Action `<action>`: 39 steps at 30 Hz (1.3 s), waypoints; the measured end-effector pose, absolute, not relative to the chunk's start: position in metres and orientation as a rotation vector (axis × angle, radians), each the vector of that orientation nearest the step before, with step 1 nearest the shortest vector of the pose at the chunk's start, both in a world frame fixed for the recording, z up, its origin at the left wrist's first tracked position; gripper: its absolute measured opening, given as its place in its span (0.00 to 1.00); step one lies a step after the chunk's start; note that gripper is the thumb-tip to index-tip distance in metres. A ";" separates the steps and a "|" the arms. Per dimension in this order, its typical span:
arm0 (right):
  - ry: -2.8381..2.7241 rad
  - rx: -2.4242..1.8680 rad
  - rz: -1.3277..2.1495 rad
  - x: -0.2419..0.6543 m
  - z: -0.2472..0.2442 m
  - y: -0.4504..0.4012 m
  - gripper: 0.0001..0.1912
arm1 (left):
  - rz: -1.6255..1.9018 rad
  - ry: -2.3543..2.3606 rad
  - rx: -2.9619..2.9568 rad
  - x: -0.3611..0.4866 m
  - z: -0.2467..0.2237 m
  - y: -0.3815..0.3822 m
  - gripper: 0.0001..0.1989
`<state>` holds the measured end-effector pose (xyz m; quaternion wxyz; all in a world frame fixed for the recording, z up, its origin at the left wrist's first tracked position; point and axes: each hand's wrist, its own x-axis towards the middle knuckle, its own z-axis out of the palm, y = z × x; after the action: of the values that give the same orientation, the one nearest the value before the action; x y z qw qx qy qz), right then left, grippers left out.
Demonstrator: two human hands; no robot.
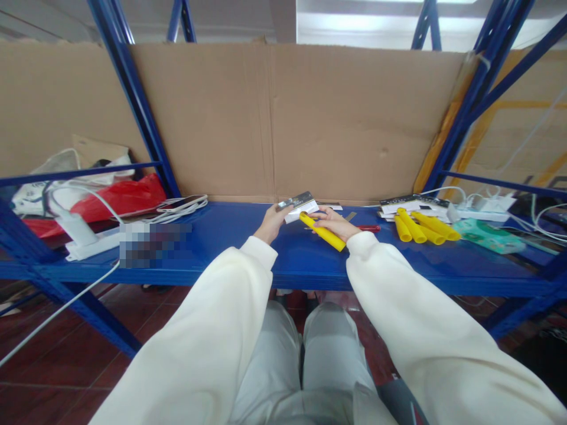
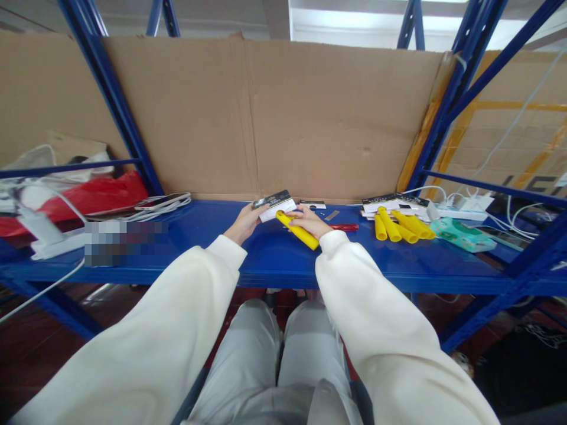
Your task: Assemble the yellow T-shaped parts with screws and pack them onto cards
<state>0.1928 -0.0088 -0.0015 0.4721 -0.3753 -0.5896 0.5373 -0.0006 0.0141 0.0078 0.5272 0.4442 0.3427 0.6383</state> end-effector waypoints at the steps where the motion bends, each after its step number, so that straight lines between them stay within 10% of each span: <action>1: -1.453 -0.932 1.323 0.193 -0.001 -0.010 0.34 | 1.560 0.850 1.064 -0.002 0.007 0.015 0.15; 9: -1.480 -0.971 1.363 0.194 0.002 -0.015 0.46 | 1.677 1.069 0.984 -0.004 0.011 0.014 0.16; 26: -2.099 -0.993 0.602 0.194 -0.001 -0.024 0.13 | 1.497 1.259 0.983 0.002 0.018 -0.004 0.15; 39: -2.512 -1.073 0.121 0.191 0.006 -0.016 0.33 | 1.568 1.147 0.922 -0.005 0.012 0.006 0.10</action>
<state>0.1911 -0.0158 0.0060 0.2024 -0.3844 -0.8997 0.0435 -0.0045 0.0056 0.0125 0.4756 0.3772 0.4694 0.6412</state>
